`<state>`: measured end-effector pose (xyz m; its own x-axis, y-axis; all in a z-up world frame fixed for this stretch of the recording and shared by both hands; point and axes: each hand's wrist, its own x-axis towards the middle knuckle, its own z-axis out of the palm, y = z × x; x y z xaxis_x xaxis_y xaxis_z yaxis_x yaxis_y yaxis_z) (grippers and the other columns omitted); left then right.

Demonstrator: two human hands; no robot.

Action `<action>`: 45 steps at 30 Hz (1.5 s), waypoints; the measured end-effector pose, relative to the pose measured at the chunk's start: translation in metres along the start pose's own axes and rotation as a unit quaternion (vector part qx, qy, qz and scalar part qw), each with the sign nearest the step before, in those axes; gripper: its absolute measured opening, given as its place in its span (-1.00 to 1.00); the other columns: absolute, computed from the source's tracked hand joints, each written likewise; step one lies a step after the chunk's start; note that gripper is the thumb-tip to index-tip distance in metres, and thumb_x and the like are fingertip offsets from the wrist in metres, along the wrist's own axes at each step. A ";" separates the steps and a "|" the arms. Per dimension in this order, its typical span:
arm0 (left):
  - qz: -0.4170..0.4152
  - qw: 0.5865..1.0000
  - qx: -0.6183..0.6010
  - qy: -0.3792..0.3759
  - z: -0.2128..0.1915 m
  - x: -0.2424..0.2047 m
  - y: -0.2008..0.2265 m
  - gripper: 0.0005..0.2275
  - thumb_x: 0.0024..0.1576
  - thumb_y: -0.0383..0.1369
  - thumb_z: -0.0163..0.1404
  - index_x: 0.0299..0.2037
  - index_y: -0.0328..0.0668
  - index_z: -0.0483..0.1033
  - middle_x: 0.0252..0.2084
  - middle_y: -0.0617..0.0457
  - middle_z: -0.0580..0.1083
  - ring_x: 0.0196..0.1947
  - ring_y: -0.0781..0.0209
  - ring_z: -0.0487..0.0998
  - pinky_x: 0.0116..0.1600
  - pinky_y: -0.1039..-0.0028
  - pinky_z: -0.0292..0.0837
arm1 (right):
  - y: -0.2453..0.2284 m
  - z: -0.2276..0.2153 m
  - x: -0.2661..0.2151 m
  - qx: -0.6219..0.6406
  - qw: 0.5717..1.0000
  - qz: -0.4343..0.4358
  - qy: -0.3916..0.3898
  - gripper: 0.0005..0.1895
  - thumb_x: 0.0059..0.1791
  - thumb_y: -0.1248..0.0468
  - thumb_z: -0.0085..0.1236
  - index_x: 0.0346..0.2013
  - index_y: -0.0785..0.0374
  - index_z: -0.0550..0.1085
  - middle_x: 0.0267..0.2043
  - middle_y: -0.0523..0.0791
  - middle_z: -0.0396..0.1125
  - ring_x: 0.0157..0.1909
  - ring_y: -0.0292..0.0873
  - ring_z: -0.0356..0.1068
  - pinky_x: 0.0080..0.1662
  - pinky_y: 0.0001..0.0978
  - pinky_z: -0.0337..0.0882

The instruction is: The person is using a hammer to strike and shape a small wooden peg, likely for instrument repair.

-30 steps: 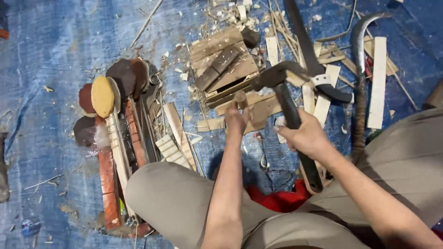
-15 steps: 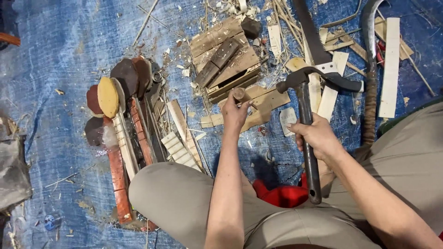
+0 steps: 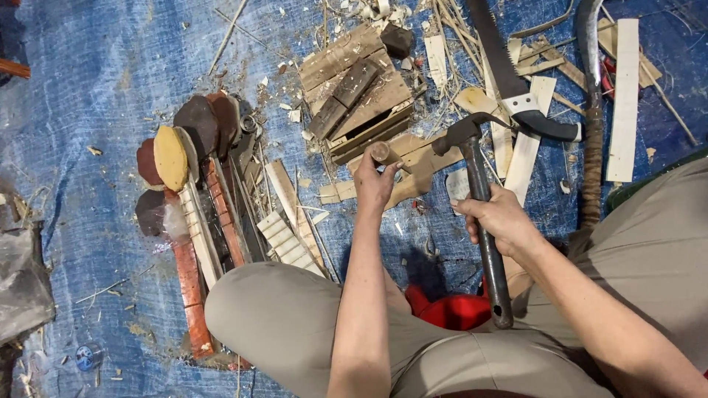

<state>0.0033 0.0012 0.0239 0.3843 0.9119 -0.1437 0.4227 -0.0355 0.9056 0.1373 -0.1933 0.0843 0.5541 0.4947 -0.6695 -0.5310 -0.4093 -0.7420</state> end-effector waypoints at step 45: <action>0.157 0.987 0.040 0.012 0.022 -0.001 0.006 -0.57 0.00 -0.42 0.20 0.13 -0.16 0.47 -0.01 -0.09 0.56 -0.05 -0.09 0.60 0.03 0.26 0.48 | -0.136 0.031 -0.082 -0.337 0.921 -0.181 -0.074 -0.71 -0.14 0.33 0.27 -0.20 0.29 0.40 -0.55 -0.10 0.30 -0.62 -0.15 0.32 -0.56 -0.34 0.33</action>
<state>0.0237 -0.0087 0.0206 0.4876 0.8602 0.1496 0.3501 -0.3495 0.8691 0.1443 -0.1545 0.2411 0.4973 0.7704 -0.3990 0.2172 -0.5558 -0.8024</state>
